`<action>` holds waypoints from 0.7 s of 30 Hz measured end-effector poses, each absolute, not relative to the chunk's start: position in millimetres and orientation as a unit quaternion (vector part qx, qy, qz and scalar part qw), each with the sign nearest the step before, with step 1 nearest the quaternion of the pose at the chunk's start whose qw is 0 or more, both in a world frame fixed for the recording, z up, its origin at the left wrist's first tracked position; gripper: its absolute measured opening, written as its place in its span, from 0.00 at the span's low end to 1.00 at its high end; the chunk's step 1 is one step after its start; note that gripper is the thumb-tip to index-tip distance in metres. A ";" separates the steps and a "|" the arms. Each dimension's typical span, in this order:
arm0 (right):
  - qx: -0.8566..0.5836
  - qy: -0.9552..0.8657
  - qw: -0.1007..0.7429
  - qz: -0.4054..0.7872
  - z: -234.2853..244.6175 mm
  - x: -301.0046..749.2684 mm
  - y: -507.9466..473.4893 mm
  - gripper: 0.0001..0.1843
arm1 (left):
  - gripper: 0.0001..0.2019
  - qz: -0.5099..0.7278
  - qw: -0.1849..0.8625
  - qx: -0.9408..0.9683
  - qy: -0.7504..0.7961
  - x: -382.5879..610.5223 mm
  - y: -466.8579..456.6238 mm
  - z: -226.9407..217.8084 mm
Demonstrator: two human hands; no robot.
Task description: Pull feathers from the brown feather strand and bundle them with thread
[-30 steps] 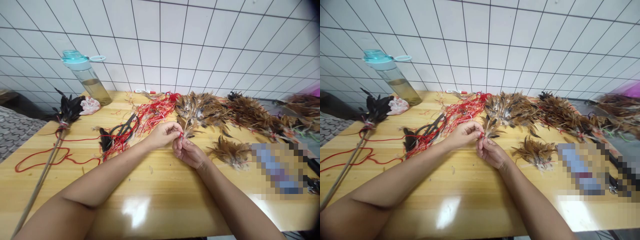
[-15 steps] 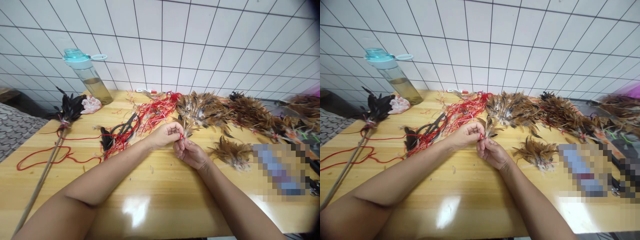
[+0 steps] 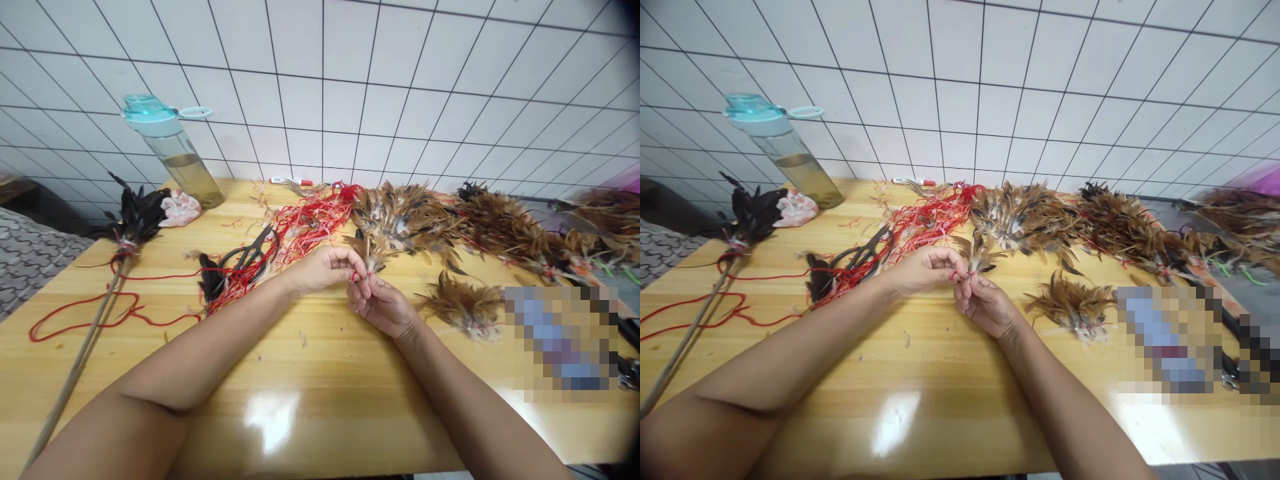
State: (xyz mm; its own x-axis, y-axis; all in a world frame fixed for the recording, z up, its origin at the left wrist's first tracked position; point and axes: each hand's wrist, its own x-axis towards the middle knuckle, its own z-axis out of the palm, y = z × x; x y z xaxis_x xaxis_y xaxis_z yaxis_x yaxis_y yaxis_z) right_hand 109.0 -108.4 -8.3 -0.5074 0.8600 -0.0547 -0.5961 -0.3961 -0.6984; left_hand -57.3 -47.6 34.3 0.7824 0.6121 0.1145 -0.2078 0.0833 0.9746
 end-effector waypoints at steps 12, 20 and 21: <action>-0.218 -0.309 0.462 0.802 -6.1 108.2 -107.5 0.17 | 0.11 0.316 0.697 0.606 0.218 -50.6 -51.8 31.0; -0.220 -0.308 0.471 0.797 -8.3 109.0 -107.0 0.16 | 0.09 0.344 0.684 0.598 0.238 -46.9 -52.3 29.1; -0.221 -0.309 0.473 0.795 -8.0 109.0 -107.1 0.15 | 0.09 0.343 0.689 0.594 0.234 -46.9 -51.9 28.8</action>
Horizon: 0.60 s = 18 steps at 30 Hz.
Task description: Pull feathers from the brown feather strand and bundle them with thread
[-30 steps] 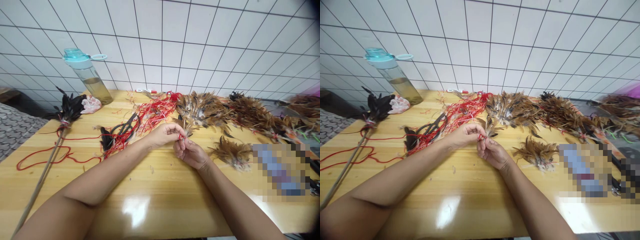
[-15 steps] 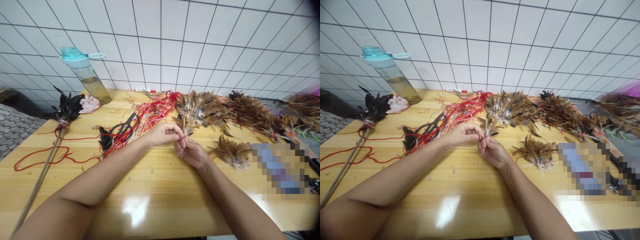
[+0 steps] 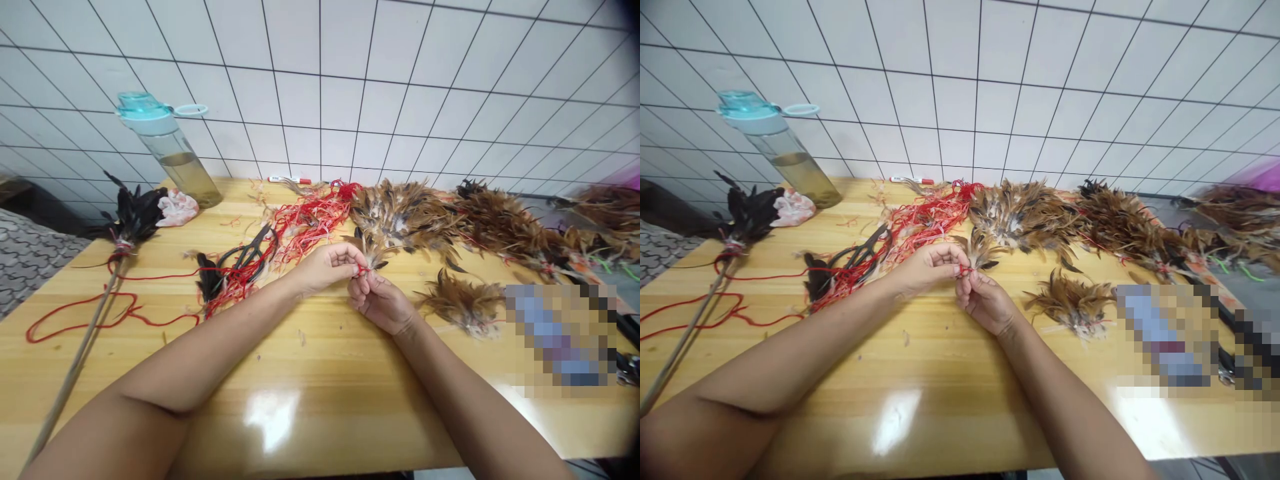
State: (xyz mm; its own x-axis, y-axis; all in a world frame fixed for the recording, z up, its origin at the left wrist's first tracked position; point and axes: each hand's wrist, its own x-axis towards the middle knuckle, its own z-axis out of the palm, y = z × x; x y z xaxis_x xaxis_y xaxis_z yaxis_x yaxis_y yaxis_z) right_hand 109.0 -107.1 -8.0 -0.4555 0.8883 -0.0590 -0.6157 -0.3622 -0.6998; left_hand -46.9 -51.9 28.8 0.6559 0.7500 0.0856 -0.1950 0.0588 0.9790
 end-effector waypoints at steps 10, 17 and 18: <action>-0.226 -0.314 0.477 0.789 -8.2 107.8 -106.8 0.15 | 0.12 0.349 0.726 0.553 0.214 -43.7 -52.8 24.6; -0.254 -0.294 0.477 0.789 -8.3 106.6 -107.2 0.17 | 0.07 0.317 0.690 0.604 0.242 -44.0 -56.6 31.1; -0.262 -0.287 0.476 0.789 -8.7 106.2 -107.3 0.16 | 0.06 0.312 0.690 0.605 0.246 -43.8 -57.6 32.3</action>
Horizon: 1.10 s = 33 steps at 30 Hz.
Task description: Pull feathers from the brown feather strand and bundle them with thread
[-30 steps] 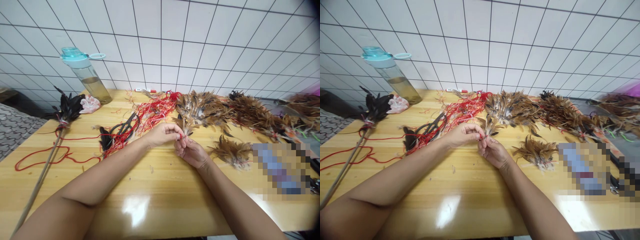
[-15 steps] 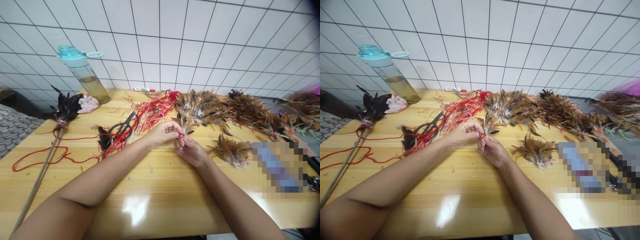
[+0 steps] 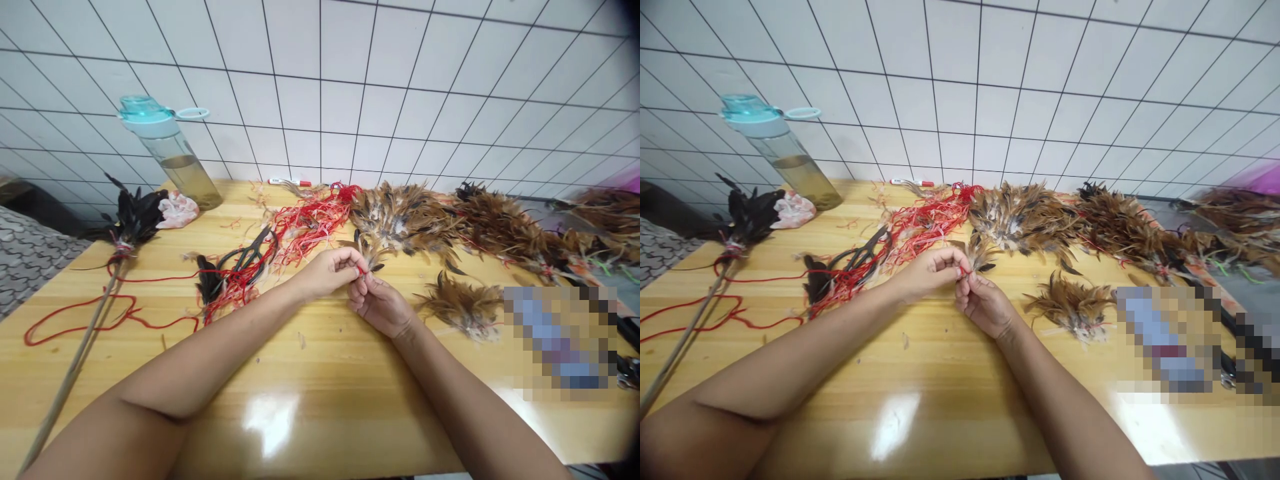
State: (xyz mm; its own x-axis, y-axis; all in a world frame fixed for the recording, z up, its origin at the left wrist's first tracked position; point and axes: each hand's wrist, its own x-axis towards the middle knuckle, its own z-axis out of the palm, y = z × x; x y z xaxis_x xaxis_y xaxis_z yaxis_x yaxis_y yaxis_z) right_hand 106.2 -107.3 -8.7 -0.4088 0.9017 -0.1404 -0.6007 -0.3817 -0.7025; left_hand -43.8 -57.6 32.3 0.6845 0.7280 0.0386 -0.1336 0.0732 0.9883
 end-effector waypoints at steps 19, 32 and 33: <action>-0.337 -0.228 0.531 0.743 -10.2 97.9 -106.4 0.11 | 0.04 0.259 0.626 0.676 0.290 -47.1 -53.6 35.1; -0.271 -0.186 0.529 0.782 -7.7 105.7 -103.5 0.06 | 0.13 0.359 0.619 0.635 0.293 -41.7 -54.2 16.5; -0.271 -0.186 0.530 0.782 -7.7 105.3 -103.7 0.06 | 0.13 0.356 0.604 0.645 0.303 -41.1 -54.5 16.3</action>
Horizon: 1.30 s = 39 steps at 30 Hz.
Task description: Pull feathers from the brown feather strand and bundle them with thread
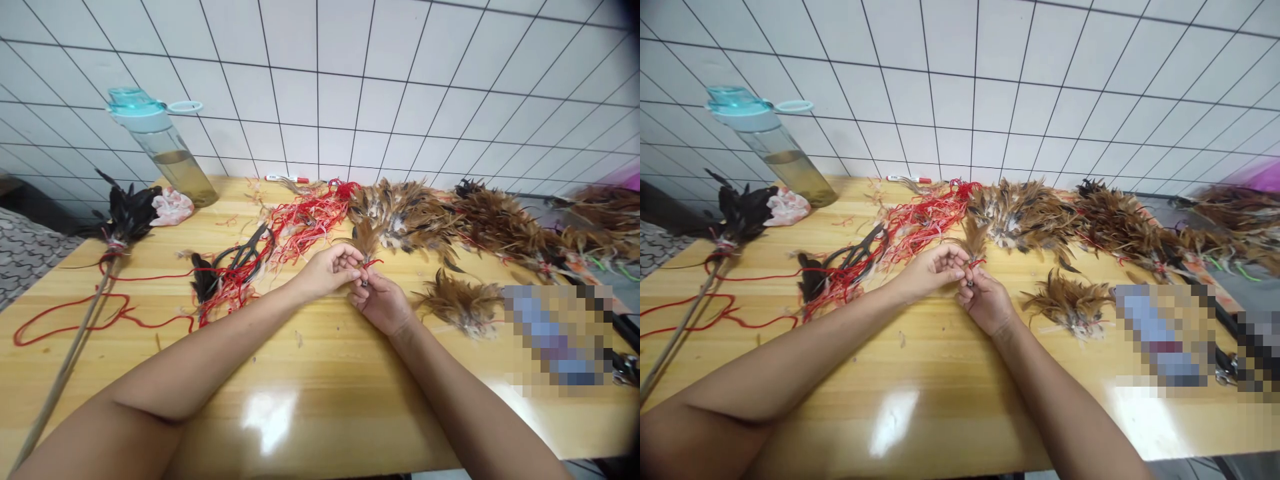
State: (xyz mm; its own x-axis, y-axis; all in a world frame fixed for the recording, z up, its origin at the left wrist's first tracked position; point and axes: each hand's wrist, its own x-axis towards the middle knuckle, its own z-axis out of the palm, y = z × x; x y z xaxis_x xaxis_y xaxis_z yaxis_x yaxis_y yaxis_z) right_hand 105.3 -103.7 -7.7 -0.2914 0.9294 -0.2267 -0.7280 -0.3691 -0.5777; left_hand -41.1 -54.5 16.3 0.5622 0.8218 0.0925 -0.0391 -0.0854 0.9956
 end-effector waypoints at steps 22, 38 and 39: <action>-0.243 -0.183 0.529 0.792 -9.3 101.1 -105.2 0.09 | 0.10 0.421 0.559 0.650 0.296 -30.2 -65.3 9.2; -0.323 -0.253 0.593 0.693 -14.7 89.9 -104.3 0.13 | 0.07 0.393 0.372 0.744 0.391 -29.2 -69.9 22.8; -0.328 -0.257 0.597 0.686 -15.6 89.1 -104.2 0.13 | 0.07 0.393 0.371 0.744 0.391 -29.0 -70.2 23.4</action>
State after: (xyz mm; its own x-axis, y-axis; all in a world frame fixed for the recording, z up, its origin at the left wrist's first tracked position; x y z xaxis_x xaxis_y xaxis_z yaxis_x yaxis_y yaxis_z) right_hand 89.1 -104.2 -15.6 -0.0721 0.9871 -0.1433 -0.6497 -0.1555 -0.7441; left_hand -29.0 -70.2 23.4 0.3841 0.8750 0.2948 0.2906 -0.4176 0.8609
